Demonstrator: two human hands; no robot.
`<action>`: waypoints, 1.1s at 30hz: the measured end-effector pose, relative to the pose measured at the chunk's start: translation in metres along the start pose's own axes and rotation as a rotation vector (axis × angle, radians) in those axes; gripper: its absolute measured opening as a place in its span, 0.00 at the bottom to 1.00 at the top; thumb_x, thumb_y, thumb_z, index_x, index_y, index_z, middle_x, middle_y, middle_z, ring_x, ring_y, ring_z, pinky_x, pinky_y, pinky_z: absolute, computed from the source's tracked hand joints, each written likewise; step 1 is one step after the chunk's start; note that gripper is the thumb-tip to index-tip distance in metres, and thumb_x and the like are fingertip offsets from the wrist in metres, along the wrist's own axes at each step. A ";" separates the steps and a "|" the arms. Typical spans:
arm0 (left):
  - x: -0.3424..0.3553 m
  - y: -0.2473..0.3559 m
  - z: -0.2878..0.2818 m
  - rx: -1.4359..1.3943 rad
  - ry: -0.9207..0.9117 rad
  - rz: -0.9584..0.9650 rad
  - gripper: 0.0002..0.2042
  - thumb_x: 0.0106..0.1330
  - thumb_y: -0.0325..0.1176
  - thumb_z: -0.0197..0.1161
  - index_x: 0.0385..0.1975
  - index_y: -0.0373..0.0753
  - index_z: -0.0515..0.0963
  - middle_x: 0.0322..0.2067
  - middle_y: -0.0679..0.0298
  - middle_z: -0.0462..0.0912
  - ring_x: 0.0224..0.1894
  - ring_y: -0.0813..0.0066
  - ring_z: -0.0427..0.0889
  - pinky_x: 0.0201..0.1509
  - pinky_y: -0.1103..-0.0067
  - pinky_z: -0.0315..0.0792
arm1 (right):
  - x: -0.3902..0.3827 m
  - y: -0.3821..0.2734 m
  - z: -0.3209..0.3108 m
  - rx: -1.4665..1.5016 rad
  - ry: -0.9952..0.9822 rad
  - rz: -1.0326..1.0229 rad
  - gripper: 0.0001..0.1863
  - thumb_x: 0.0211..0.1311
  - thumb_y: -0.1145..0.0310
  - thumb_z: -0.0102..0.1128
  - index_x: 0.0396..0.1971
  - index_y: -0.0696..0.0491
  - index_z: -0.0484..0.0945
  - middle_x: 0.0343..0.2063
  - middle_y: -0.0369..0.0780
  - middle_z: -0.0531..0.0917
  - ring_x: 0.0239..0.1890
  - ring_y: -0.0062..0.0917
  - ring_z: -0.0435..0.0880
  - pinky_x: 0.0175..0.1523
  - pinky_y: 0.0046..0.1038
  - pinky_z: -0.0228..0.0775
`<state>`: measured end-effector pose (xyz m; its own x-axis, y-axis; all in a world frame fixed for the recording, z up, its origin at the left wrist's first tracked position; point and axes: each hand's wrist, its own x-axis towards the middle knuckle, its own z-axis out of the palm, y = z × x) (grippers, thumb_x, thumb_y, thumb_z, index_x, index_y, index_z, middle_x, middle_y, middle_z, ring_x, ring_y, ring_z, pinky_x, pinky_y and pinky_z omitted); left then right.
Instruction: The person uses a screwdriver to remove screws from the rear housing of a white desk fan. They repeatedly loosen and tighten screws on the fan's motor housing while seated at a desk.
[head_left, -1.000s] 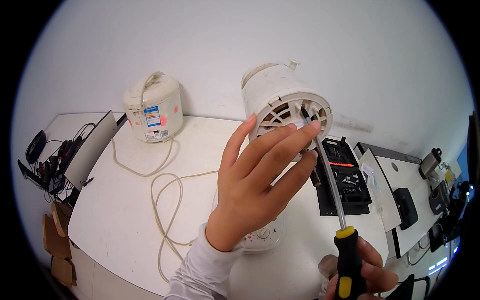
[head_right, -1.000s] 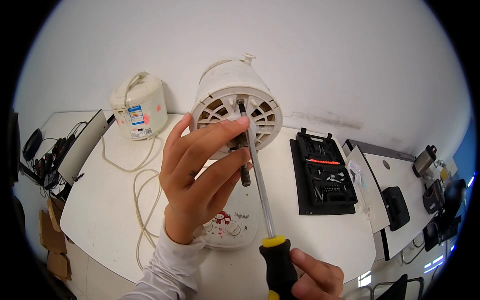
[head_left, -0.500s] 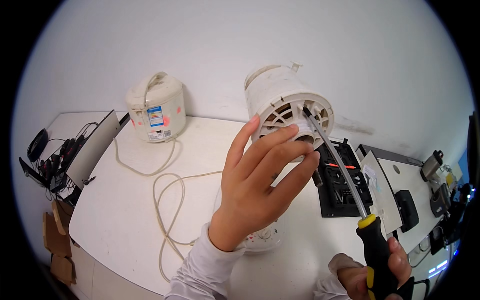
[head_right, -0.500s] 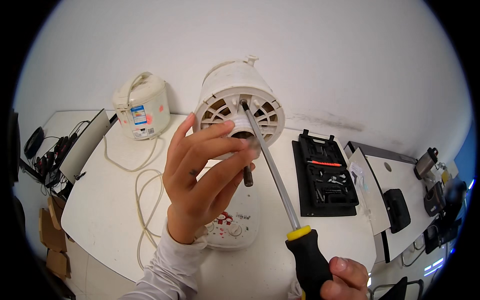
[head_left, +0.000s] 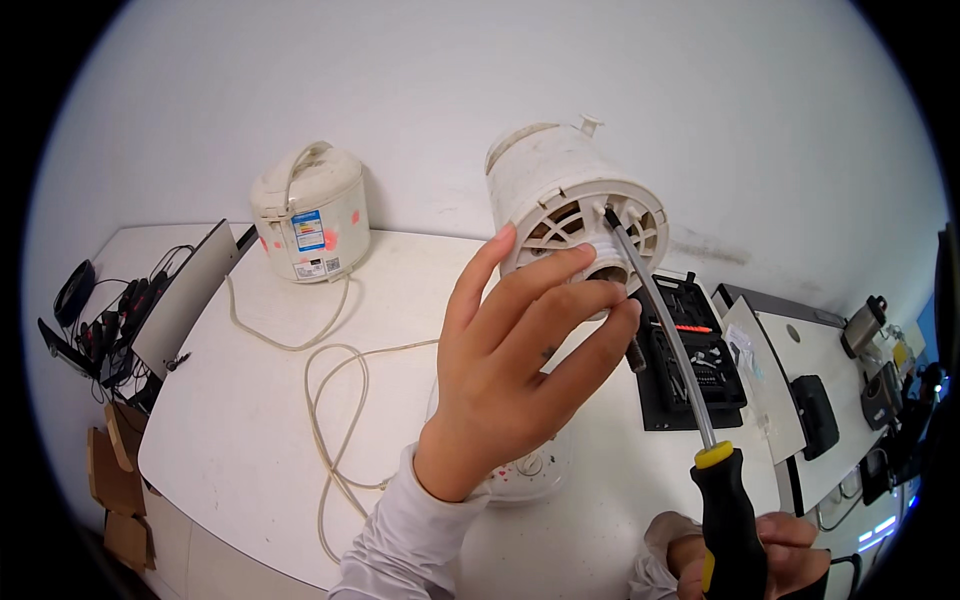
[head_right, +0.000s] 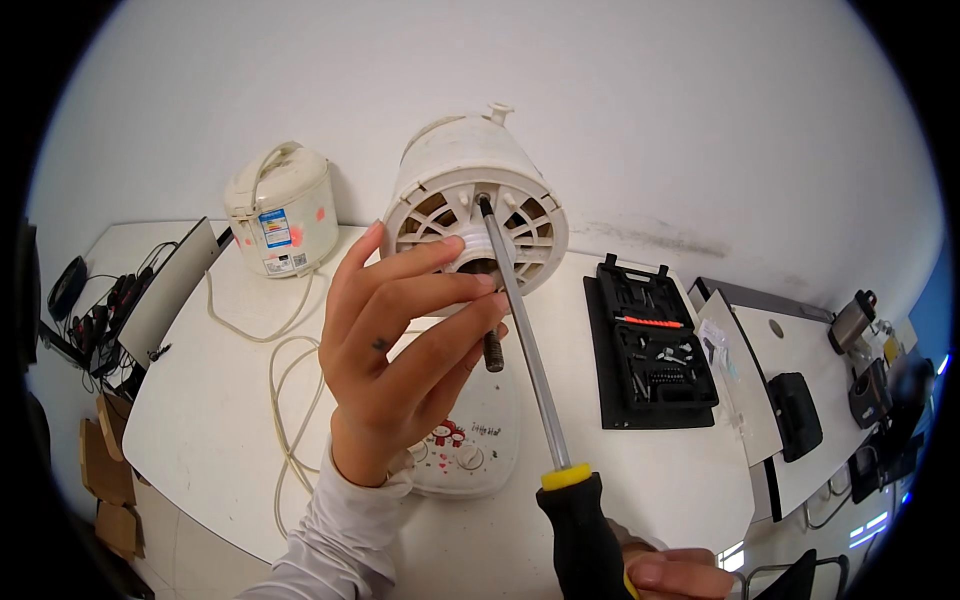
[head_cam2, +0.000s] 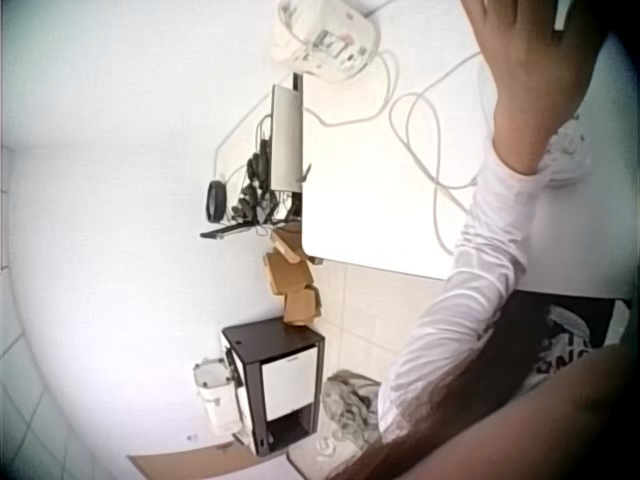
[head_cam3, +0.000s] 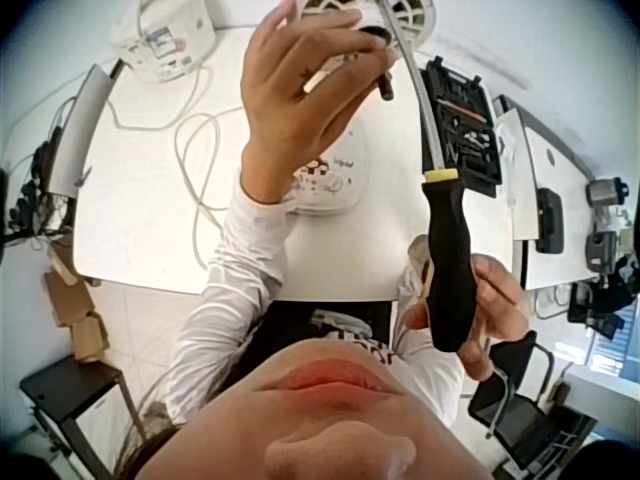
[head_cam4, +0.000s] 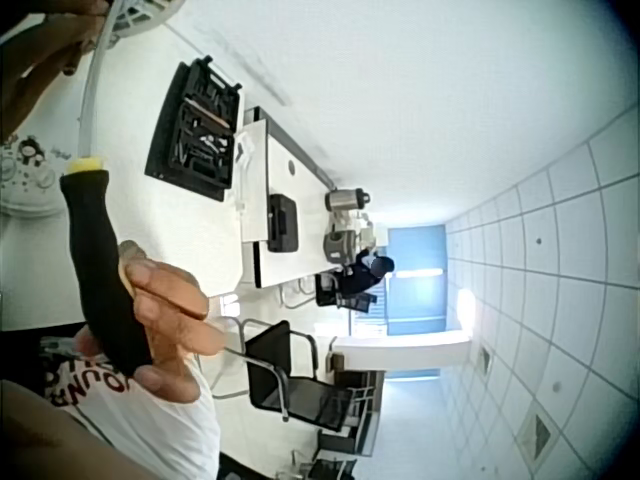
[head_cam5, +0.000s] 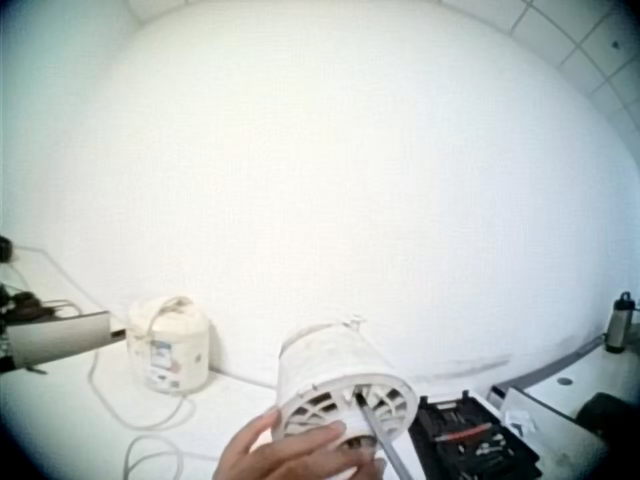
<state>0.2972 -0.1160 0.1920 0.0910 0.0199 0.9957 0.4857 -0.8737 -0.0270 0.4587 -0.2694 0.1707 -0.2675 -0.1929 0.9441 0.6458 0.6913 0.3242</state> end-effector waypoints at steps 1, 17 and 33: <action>0.000 0.000 -0.001 0.005 0.003 0.003 0.13 0.43 0.26 0.71 0.31 0.47 0.84 0.33 0.72 0.83 0.46 0.68 0.81 0.60 0.60 0.65 | -0.002 -0.002 -0.006 0.007 -0.011 0.031 0.30 0.55 0.62 0.68 0.52 0.50 0.61 0.42 0.52 0.75 0.38 0.45 0.81 0.40 0.31 0.80; 0.002 0.003 -0.004 -0.048 -0.029 -0.049 0.13 0.40 0.24 0.68 0.29 0.46 0.81 0.36 0.69 0.82 0.46 0.64 0.80 0.58 0.60 0.65 | 0.007 -0.008 -0.026 0.394 -0.328 0.180 0.14 0.65 0.60 0.49 0.50 0.35 0.75 0.55 0.29 0.73 0.60 0.43 0.66 0.59 0.46 0.65; -0.006 0.121 -0.022 -0.536 0.103 -0.032 0.17 0.67 0.42 0.53 0.52 0.44 0.77 0.48 0.70 0.81 0.53 0.73 0.79 0.63 0.65 0.65 | 0.009 -0.025 0.023 0.250 0.512 0.454 0.19 0.51 0.69 0.66 0.41 0.47 0.69 0.38 0.35 0.71 0.45 0.33 0.75 0.48 0.31 0.74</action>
<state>0.3365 -0.2319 0.1849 -0.0150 0.0262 0.9995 -0.0264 -0.9993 0.0258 0.4243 -0.2724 0.1698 0.3958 -0.1088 0.9119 0.4145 0.9072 -0.0717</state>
